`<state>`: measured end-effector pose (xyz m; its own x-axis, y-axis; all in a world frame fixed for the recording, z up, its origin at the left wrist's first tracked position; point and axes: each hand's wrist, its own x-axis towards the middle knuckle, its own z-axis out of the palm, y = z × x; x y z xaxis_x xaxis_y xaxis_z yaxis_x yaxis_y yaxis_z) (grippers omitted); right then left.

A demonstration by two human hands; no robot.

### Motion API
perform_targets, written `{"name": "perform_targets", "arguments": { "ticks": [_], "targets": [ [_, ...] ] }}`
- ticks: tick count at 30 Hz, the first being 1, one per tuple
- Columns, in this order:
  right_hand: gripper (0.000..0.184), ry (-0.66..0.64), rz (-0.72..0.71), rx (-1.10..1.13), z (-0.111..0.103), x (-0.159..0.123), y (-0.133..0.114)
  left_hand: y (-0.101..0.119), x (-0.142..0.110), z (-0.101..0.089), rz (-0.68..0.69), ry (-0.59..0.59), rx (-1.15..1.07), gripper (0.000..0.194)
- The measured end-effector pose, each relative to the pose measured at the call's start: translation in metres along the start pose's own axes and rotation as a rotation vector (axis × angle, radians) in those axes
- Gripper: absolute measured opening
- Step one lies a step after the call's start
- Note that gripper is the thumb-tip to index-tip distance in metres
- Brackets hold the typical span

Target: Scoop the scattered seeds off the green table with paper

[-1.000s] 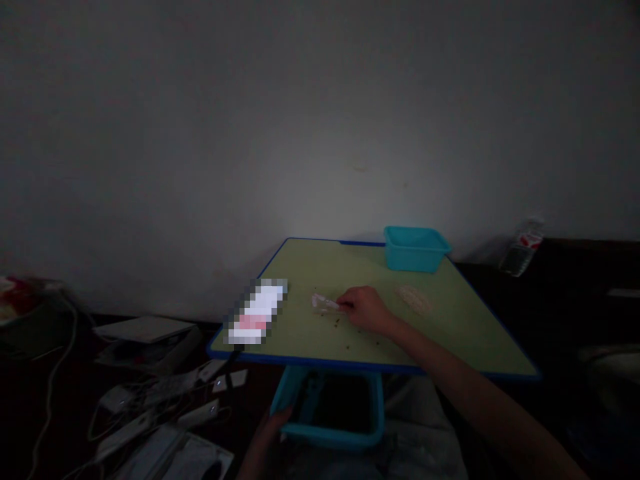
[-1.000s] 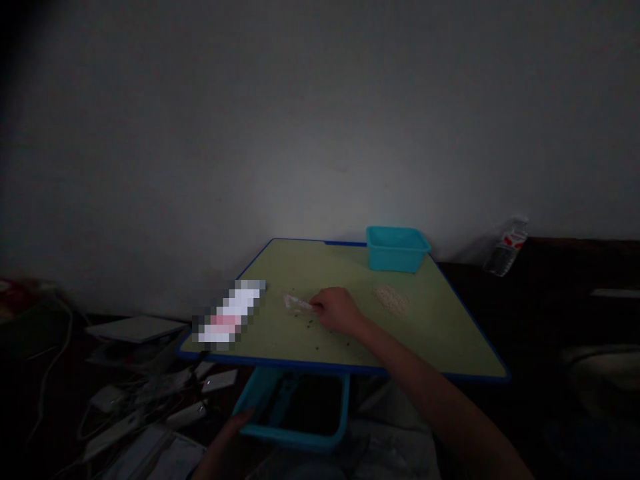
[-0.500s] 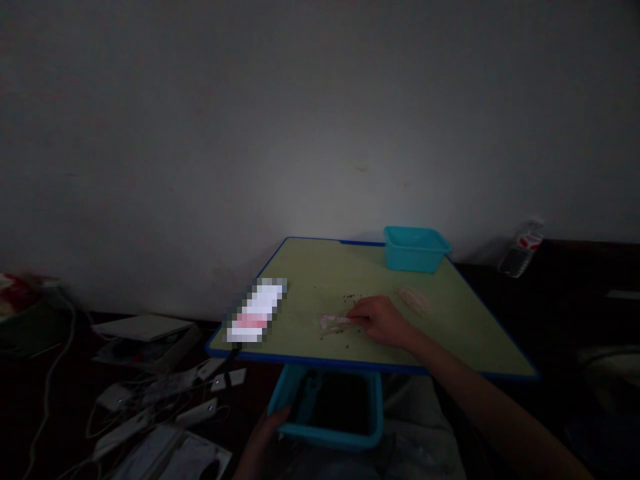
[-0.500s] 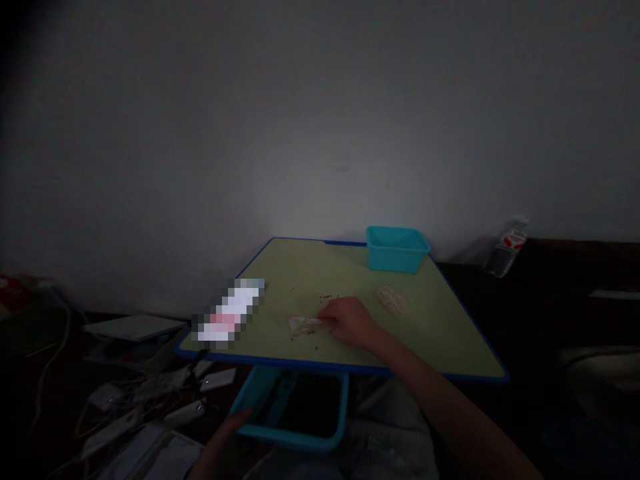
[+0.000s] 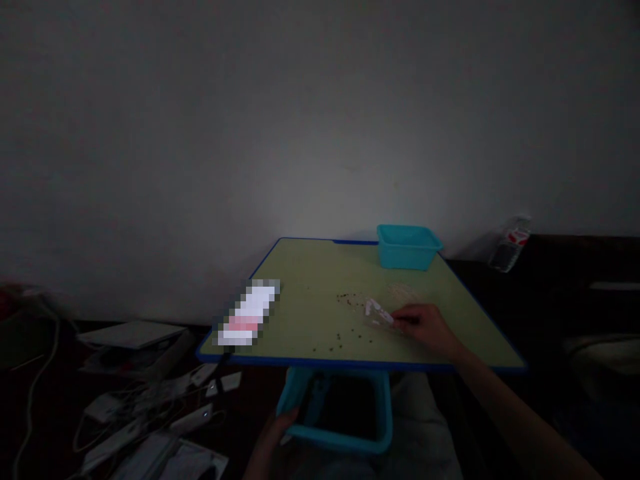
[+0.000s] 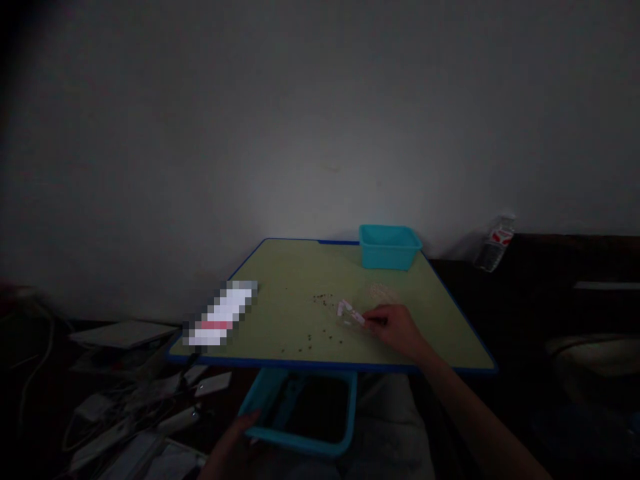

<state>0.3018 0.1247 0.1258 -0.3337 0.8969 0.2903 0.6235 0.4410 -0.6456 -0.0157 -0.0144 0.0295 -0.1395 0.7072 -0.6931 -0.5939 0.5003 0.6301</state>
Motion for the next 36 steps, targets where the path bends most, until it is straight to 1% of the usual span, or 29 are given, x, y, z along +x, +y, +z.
{"name": "perform_targets", "arguments": {
  "ticks": [4,7,11,17,19,21,25,27,29,32,36],
  "targets": [
    [0.020,-0.006,0.058,0.046,0.006,-0.006,0.001,-0.004,-0.004,0.010,-0.006,-0.006,0.038,0.066],
    [0.020,-0.029,0.089,0.081,0.010,-0.009,-0.006,-0.007,-0.005,0.013,0.005,-0.027,0.029,0.066],
    [0.017,-0.074,0.117,0.154,0.016,-0.019,-0.018,-0.007,-0.007,0.015,0.011,-0.008,0.022,0.070],
    [0.017,-0.164,0.070,0.219,0.021,-0.027,-0.033,-0.004,-0.005,0.015,-0.038,0.001,-0.028,0.073],
    [0.016,-0.186,0.068,0.251,0.020,-0.025,-0.033,-0.003,-0.005,0.014,-0.036,0.007,-0.030,0.072],
    [0.016,-0.163,0.077,0.262,0.018,-0.021,-0.031,-0.003,-0.006,0.014,-0.029,0.004,-0.022,0.071],
    [0.020,0.011,0.109,0.173,0.017,-0.010,-0.022,-0.002,-0.006,0.011,-0.013,-0.002,-0.009,0.071],
    [0.021,0.053,0.109,0.117,0.021,-0.002,-0.019,-0.002,-0.004,0.008,-0.004,0.000,-0.020,0.072],
    [0.021,0.049,0.092,0.075,0.027,0.005,-0.019,0.000,0.000,0.005,-0.005,0.005,-0.013,0.072],
    [0.022,0.021,0.070,0.065,0.040,0.013,-0.025,0.005,0.003,-0.001,-0.020,0.033,0.034,0.069],
    [0.022,-0.070,0.035,0.109,0.052,0.016,-0.041,0.012,0.003,-0.006,-0.007,0.032,0.021,0.072]
  ]
}}
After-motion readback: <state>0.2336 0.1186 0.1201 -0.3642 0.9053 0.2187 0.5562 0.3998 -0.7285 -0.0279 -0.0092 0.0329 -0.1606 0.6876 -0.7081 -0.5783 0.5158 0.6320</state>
